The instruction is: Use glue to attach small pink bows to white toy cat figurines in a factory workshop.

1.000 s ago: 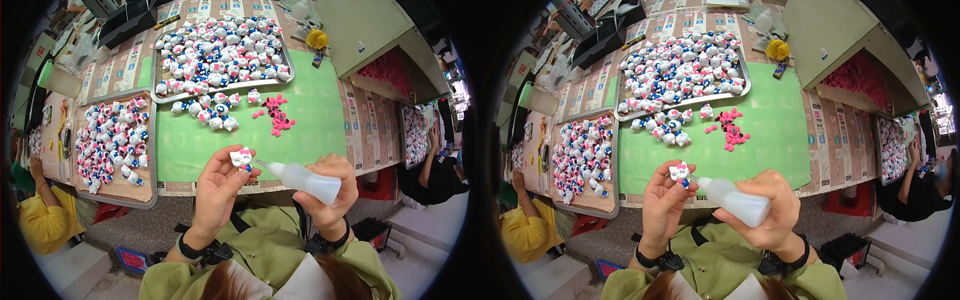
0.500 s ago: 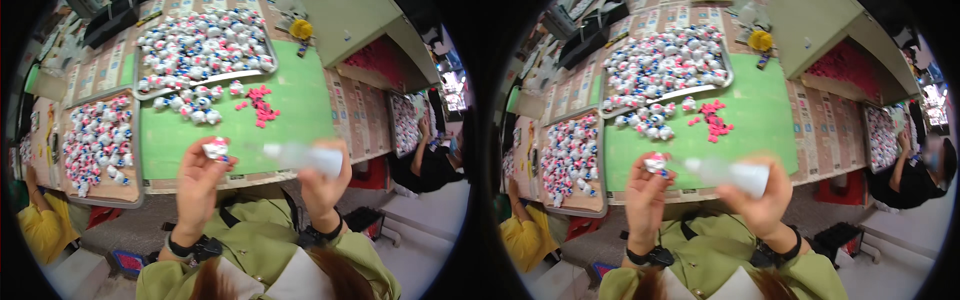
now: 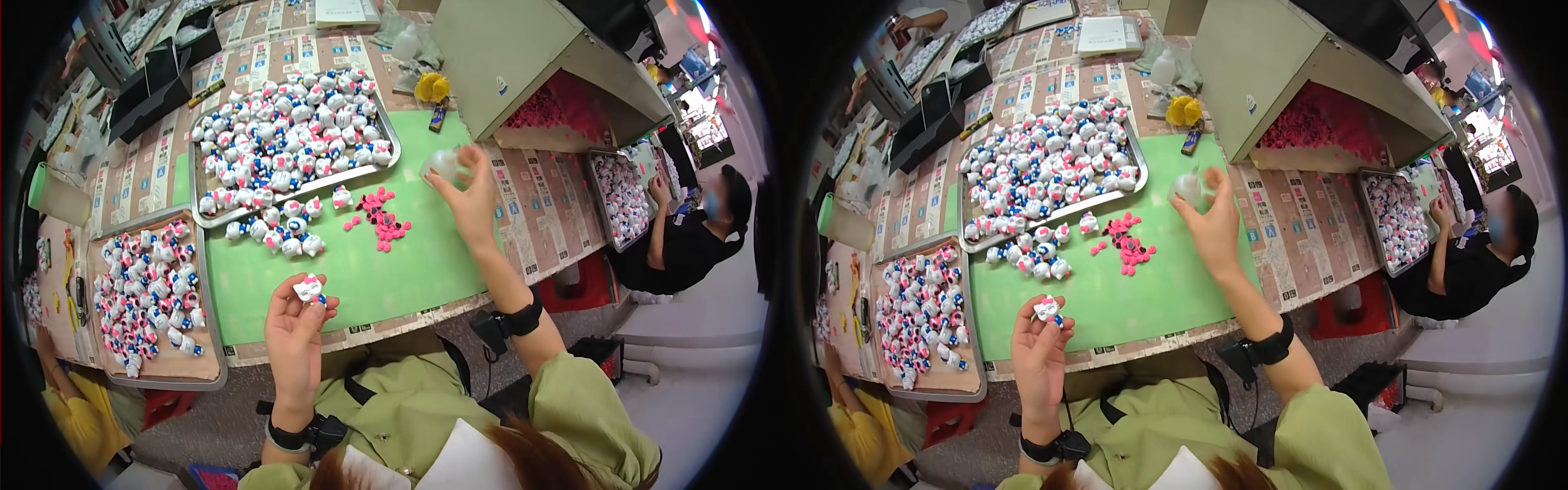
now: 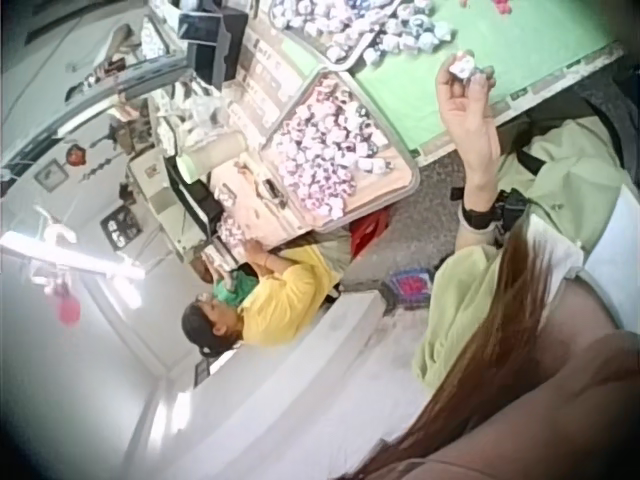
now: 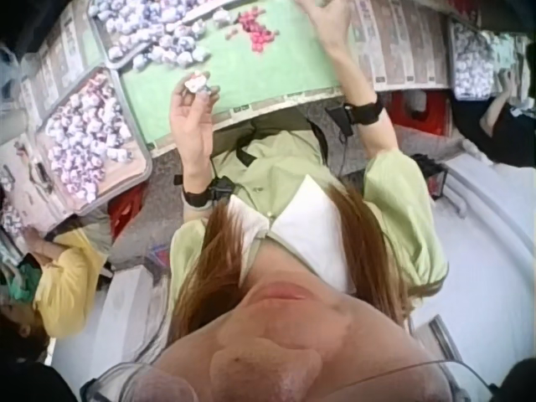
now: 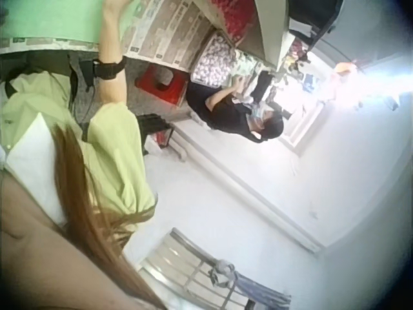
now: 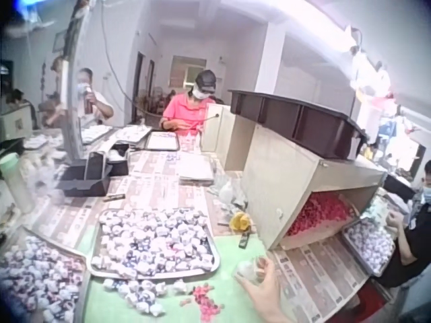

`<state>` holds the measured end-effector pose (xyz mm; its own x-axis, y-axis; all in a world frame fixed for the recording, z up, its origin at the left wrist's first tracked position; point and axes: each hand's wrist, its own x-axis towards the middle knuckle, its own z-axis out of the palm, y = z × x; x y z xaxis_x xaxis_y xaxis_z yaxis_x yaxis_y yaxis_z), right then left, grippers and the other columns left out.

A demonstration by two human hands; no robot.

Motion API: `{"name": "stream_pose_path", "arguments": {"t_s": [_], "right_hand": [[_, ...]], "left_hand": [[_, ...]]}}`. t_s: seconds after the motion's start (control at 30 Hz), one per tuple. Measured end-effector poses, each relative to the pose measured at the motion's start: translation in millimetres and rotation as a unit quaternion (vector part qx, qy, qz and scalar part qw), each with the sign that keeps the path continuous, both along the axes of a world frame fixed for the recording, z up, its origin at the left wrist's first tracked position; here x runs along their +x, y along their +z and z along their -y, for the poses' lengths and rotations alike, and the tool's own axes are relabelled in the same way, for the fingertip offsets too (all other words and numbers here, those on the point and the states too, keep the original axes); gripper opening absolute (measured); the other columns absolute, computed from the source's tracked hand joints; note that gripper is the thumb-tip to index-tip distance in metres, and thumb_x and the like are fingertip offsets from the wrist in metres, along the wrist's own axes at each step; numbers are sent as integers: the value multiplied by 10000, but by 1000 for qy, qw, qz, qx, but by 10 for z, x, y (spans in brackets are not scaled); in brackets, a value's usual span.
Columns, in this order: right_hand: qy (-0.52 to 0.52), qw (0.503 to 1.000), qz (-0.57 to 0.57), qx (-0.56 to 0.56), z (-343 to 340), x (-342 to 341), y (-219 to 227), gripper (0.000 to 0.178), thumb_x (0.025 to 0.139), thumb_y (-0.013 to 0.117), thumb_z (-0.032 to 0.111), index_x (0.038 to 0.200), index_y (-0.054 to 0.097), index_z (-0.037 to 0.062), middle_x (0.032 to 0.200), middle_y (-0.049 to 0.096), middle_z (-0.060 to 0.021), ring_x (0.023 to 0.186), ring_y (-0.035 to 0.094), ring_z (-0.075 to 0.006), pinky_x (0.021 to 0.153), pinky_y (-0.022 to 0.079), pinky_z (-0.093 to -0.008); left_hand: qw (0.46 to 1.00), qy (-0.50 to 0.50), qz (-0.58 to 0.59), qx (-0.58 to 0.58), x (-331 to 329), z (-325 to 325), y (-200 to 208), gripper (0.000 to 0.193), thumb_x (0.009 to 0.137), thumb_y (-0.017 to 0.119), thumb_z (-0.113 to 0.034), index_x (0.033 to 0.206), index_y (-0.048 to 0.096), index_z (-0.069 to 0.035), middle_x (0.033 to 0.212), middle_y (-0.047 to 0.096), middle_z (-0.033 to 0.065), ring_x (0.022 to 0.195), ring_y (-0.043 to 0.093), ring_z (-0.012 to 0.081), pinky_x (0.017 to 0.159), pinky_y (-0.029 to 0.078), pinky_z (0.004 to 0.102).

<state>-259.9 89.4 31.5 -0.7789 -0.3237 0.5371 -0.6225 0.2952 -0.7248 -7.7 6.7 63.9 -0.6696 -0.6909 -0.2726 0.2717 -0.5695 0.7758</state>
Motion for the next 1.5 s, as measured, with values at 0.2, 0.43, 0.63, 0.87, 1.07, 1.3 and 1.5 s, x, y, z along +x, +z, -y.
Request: {"name": "stream_pose_path", "arguments": {"t_s": [0.2, 0.43, 0.63, 0.87, 1.07, 1.3, 1.5], "right_hand": [[226, 947, 123, 192, -222, 546, 264, 300, 714, 593, 58, 980, 468, 0, 838, 532, -120, 814, 534, -233, 703, 427, -330], [171, 970, 18, 174, -171, 605, 111, 201, 728, 535, -13, 928, 522, -1, 804, 566, -115, 762, 566, -237, 675, 449, -319], [223, 830, 496, -123, -168, 973, 328, 112, 776, 541, 10, 877, 565, -32, 825, 584, -55, 747, 565, -123, 667, 445, -226], [237, 886, 391, -75, -46, 1191, 251, 78, 762, 548, 1, 827, 568, -38, 785, 581, -54, 741, 564, -116, 649, 441, -226], [275, 940, 198, 32, -56, 1054, 356, 99, 732, 567, -6, 824, 599, -12, 776, 599, -96, 694, 578, -163, 615, 446, -253], [289, 947, 109, 82, -122, 1061, 327, 139, 729, 568, -5, 865, 598, 2, 770, 603, -112, 677, 583, -216, 600, 459, -279], [274, 961, 15, 37, -191, 1104, 419, 173, 698, 564, -33, 866, 596, -4, 778, 600, -115, 677, 584, -243, 586, 467, -308]], "left_hand": [[1000, -6, 7, 14, -30, -22, -75, 353, 787, 505, 1, 1122, 394, -2, 1060, 502, 129, 815, 547, 138, 723, 452, 234], [999, -35, 14, 14, -39, -53, -39, 357, 782, 507, -2, 1122, 398, -5, 1072, 500, 137, 812, 553, 149, 726, 449, 247], [986, -146, -48, 66, -156, -148, 6, 354, 778, 512, 26, 1115, 404, 14, 1120, 478, 132, 883, 544, 176, 766, 448, 273], [983, -150, -60, 81, -184, -141, 16, 361, 779, 504, 45, 1123, 399, 22, 1050, 483, 99, 893, 543, 175, 773, 445, 272], [986, -144, -54, 70, -210, -134, 15, 349, 782, 505, 31, 1116, 403, 22, 1110, 474, 109, 888, 545, 178, 757, 437, 267], [985, -155, -49, 60, -149, -131, 58, 371, 792, 509, 6, 1144, 393, 23, 1100, 483, 93, 870, 547, 141, 727, 430, 233], [988, -147, -11, 37, -154, -106, 5, 353, 797, 513, -4, 1132, 408, 28, 1062, 505, 97, 871, 548, 134, 712, 438, 226]]}}
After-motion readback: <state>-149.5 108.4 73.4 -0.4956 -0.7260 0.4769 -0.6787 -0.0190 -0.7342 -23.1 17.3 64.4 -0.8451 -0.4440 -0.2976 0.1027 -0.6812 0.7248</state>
